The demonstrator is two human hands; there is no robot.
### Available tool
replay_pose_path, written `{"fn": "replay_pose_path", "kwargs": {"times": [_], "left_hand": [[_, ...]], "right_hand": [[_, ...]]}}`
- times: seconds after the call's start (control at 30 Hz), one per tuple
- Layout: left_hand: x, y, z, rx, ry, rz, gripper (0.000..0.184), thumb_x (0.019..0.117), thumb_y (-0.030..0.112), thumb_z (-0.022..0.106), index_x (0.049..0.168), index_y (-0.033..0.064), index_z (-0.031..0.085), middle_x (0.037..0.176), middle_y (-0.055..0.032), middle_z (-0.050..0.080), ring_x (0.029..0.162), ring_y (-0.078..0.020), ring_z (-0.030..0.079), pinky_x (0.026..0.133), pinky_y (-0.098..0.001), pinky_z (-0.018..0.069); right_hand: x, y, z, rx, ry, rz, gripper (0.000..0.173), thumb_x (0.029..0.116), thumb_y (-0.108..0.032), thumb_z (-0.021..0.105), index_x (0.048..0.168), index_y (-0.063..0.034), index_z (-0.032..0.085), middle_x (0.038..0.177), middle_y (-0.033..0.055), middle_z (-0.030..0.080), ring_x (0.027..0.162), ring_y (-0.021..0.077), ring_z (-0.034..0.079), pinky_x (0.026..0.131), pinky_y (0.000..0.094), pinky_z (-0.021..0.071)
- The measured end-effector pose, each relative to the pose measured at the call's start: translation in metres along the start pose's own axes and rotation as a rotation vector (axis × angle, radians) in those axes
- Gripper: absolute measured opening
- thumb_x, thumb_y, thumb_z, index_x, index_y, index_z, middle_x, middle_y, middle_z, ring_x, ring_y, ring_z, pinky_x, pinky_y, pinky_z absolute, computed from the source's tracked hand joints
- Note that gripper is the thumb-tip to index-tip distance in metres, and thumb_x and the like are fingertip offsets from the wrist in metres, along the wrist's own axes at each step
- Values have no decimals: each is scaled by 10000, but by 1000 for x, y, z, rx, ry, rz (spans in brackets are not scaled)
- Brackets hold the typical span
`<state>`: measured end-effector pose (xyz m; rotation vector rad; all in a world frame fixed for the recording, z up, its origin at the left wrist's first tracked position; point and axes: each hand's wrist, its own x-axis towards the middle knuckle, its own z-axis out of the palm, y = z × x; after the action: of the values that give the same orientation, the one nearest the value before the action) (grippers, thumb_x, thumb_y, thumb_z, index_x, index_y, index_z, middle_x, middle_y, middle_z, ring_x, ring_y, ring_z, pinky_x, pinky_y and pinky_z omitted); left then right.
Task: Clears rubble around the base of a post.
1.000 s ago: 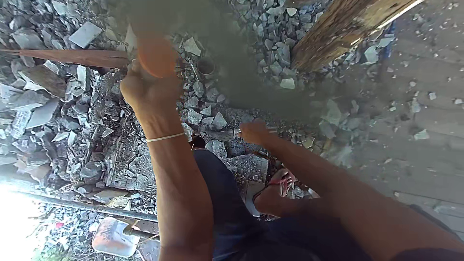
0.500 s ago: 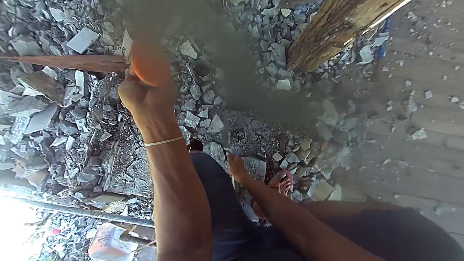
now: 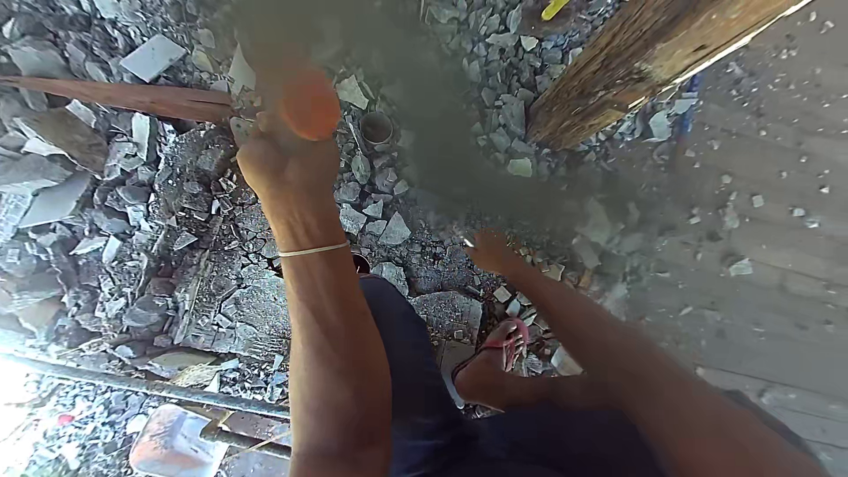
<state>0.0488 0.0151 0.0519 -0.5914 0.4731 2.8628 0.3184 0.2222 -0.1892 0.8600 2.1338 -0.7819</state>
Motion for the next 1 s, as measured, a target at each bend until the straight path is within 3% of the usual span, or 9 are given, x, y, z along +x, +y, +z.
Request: {"fn": "replay_pose_path", "kwargs": {"times": [0.1, 0.23, 0.3, 0.43, 0.57, 0.67, 0.8, 0.9, 1.0], "left_hand": [[0, 0, -1, 13, -22, -10, 284, 1059, 236, 266, 926, 74, 458, 716, -91, 546, 660, -180, 603, 652, -335, 562], [0, 4, -4, 2, -76, -62, 325, 1062, 250, 296, 894, 60, 499, 733, -91, 559, 670, -179, 603, 640, -319, 553], [-1, 1, -3, 9, -99, -62, 310, 1040, 208, 301, 854, 53, 494, 715, -97, 556, 656, -186, 598, 637, -322, 551], [-2, -3, -1, 42, -112, -65, 288, 1040, 211, 324, 879, 54, 504, 713, -90, 570, 657, -166, 613, 632, -303, 556], [1, 1, -3, 19, -131, -25, 190, 1006, 147, 376, 940, 16, 497, 736, -135, 577, 655, -202, 620, 612, -324, 564], [7, -5, -13, 32, -111, -40, 255, 1039, 199, 317, 939, 40, 489, 747, -115, 573, 669, -190, 614, 626, -335, 563], [11, -9, -5, -1, -50, -68, 210, 1015, 197, 339, 900, 80, 471, 707, -82, 544, 613, -176, 585, 617, -333, 565], [6, 0, -11, 24, -32, -67, 252, 1029, 204, 339, 888, 59, 491, 716, -100, 560, 644, -196, 603, 643, -361, 567], [2, -2, -2, 134, -88, -38, 253, 1049, 188, 274, 887, 101, 448, 668, -55, 510, 590, -165, 567, 597, -336, 559]], "right_hand": [[9, -30, 62, 79, -65, 29, 501, 1028, -310, 553, 1390, 30, 491, 1211, 274, 646, 1102, 417, 663, 935, 615, 533], [-8, -66, 106, 439, -141, 196, 436, 1016, -273, 547, 1348, -4, 455, 935, 148, 631, 674, 223, 653, 628, 408, 571], [-6, -73, 104, 659, -222, 276, 330, 1011, -231, 557, 1258, -40, 448, 760, 66, 565, 517, 143, 581, 502, 312, 540], [-2, -70, 93, 1013, -313, 329, 158, 1000, -129, 579, 1098, -76, 467, 637, 10, 476, 440, 117, 507, 432, 290, 513], [-24, -78, 34, 1178, -527, 110, 198, 1073, -208, 501, 893, -125, 496, 556, -63, 397, 402, 39, 400, 398, 193, 416], [-28, -119, -36, 1009, -269, -46, 172, 1034, -200, 590, 1124, -69, 524, 645, -7, 451, 453, 103, 453, 440, 275, 462], [6, -126, -102, 1152, -10, -167, 197, 1045, -262, 588, 1130, -104, 506, 644, -34, 471, 458, 81, 483, 442, 258, 498], [8, -81, -87, 854, 206, -76, 376, 1038, -332, 590, 1280, -54, 514, 748, 77, 559, 514, 174, 545, 491, 354, 522], [5, 2, -32, 487, 326, 144, 536, 1018, -454, 587, 1310, -7, 546, 943, 230, 656, 761, 367, 656, 680, 581, 547]]}}
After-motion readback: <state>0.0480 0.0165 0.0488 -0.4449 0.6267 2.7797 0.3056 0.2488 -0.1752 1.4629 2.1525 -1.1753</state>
